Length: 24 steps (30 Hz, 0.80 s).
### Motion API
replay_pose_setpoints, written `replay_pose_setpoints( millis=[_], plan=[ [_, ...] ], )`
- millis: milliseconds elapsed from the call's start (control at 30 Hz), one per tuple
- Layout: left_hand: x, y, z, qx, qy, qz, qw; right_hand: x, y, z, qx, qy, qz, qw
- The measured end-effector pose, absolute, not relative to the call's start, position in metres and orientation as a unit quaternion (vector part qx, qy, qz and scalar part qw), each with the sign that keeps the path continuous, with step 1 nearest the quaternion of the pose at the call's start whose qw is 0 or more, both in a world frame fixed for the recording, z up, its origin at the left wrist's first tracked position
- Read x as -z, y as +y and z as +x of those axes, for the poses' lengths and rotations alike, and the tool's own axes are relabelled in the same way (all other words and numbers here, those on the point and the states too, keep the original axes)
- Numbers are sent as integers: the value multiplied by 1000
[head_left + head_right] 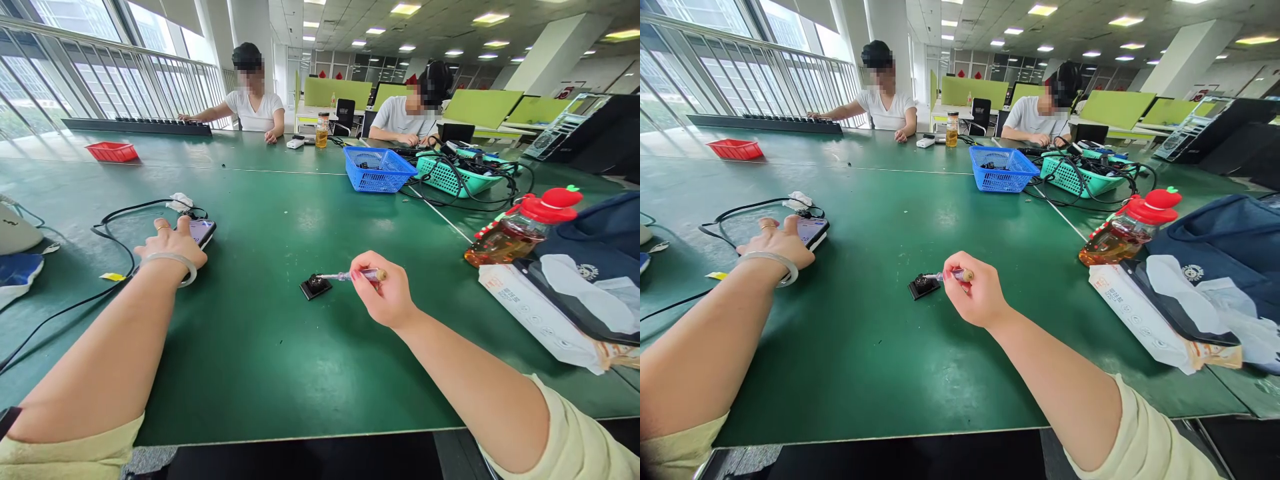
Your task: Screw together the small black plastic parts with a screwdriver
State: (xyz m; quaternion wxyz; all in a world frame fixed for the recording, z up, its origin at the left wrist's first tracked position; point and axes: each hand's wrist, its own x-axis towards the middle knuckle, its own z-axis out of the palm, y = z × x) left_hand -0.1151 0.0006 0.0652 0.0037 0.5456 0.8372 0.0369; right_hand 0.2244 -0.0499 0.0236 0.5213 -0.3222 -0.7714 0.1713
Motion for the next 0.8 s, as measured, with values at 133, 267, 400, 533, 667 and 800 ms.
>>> replay_pose_setpoints(
  millis=[133, 267, 400, 533, 667, 800],
  plan=[
    [-59, 15, -123, -9, 868, 496, 11, -23, -49, 224, -176, -770, -328, 518],
    [-58, 21, -127, -17, 871, 491, 5, -24, -50, 224, -180, -769, -331, 516],
    [-59, 20, -130, -25, 874, 486, -3, -25, -50, 224, -175, -770, -330, 517],
    [-58, 19, -133, -25, 870, 492, -8, -25, -50, 224, -166, -774, -325, 518],
    [-58, 17, -134, -26, 870, 492, 7, -25, -50, 225, -168, -775, -327, 515],
    [-59, 15, -138, -21, 872, 488, 17, -25, -50, 225, -169, -773, -327, 516]
  ],
)
